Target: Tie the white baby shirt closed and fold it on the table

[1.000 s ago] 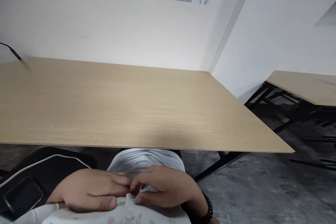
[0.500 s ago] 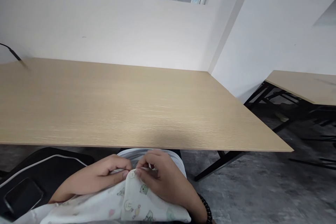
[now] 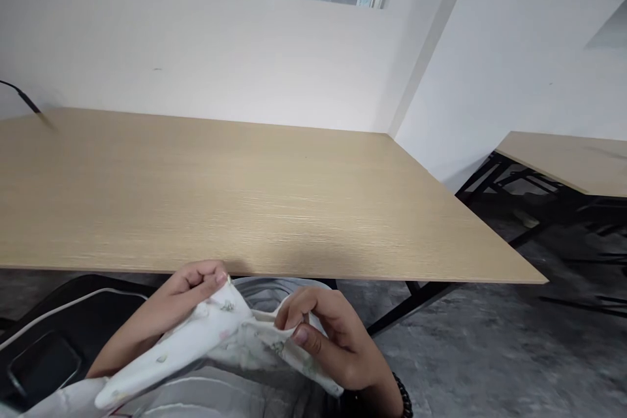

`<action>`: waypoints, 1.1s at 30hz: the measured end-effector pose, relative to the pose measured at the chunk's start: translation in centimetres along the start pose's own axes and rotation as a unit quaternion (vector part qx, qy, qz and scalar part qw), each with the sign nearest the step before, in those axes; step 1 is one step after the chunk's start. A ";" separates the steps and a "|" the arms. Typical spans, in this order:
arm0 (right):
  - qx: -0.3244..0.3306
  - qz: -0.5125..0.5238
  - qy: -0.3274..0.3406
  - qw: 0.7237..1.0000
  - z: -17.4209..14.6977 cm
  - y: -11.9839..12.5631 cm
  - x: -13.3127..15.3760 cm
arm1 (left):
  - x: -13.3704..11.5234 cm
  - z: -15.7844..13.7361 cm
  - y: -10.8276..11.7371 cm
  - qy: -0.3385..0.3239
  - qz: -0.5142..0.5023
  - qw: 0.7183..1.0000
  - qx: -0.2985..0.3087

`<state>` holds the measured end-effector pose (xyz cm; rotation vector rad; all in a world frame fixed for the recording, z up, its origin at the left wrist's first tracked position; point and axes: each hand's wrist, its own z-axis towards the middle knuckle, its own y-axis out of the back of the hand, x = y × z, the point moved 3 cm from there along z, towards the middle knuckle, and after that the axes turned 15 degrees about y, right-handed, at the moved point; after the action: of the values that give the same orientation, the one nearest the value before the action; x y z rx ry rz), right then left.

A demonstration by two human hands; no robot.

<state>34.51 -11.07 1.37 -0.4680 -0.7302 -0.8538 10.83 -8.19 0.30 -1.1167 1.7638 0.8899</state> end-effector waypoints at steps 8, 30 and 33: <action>-0.060 0.052 0.075 0.994 -0.5 0.1 -0.3 | 0.4 1.5 1.3 -0.031 -0.067 0.994 -0.080; -0.407 0.044 -0.167 0.897 1.0 0.7 -2.5 | 0.0 1.1 -2.9 -0.122 0.130 0.979 0.100; -0.387 0.006 -0.153 0.909 0.8 1.2 -2.7 | -0.3 0.9 -3.5 -0.148 0.160 0.966 0.137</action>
<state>33.92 -8.49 -0.20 -1.3413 -0.6473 -1.0588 14.46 -8.51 -0.18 -0.4982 1.7722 0.9138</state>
